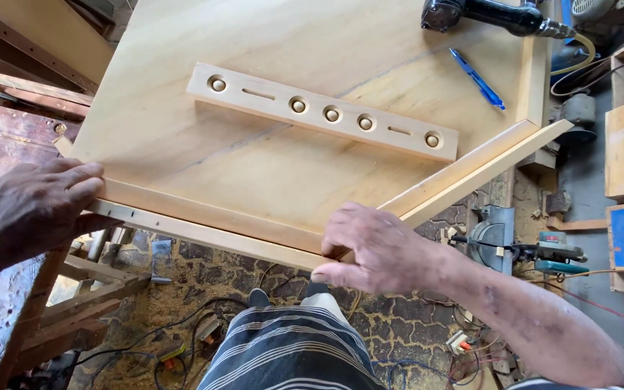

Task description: The person uses a pneumatic nail gun to fasten thin wooden trim strips along the edges of an angled wooden cabinet box, holding each strip in place with one hand while nailing. They then place a spirit level on top of the cabinet, fit additional trim pieces at the corners, and press the strips to check the alignment.

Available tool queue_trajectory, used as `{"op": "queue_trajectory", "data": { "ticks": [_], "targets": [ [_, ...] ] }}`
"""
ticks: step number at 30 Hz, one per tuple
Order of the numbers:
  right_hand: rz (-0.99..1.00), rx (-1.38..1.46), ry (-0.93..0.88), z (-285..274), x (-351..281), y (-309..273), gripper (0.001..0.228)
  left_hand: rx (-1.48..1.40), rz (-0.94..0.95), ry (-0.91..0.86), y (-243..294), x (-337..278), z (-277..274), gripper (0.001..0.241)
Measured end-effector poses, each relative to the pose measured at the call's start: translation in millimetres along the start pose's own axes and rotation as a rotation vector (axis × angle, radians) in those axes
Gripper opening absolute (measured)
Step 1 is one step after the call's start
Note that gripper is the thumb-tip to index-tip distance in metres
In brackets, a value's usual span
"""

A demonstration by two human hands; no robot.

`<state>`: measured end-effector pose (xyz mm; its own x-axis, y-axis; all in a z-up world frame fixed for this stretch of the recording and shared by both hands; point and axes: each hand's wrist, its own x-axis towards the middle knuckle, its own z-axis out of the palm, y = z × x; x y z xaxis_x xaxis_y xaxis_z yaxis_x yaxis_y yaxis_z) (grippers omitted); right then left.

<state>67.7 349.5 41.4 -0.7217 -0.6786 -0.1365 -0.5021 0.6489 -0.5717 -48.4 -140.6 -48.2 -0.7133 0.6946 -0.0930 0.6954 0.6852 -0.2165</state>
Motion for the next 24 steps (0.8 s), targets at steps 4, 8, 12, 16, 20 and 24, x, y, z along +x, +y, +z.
{"op": "queue_trajectory", "data": {
  "ticks": [4,8,12,16,20,24],
  "targets": [
    [-0.012,0.017,-0.03,-2.1,8.3,4.2,0.036,0.061,-0.029,-0.063,9.9,-0.6,-12.0,0.046],
    [-0.05,0.076,-0.031,-8.0,9.7,8.7,0.032,0.083,-0.087,-0.008,21.0,0.6,-28.8,0.051],
    [-0.175,0.135,-0.025,-13.2,8.4,13.0,0.029,0.199,-0.065,-0.06,14.8,1.7,-12.3,0.056],
    [0.061,0.246,-0.04,-18.5,7.7,6.0,0.024,0.202,-0.12,-0.176,32.1,7.3,-48.8,0.056],
    [0.024,0.26,0.006,-13.3,3.3,15.5,0.024,0.095,-0.143,-0.013,22.3,-3.9,-21.7,0.054],
    [-0.066,0.255,0.06,-10.4,-1.8,17.4,0.022,0.095,-0.246,-0.197,39.8,5.4,-53.0,0.052]
  ]
}}
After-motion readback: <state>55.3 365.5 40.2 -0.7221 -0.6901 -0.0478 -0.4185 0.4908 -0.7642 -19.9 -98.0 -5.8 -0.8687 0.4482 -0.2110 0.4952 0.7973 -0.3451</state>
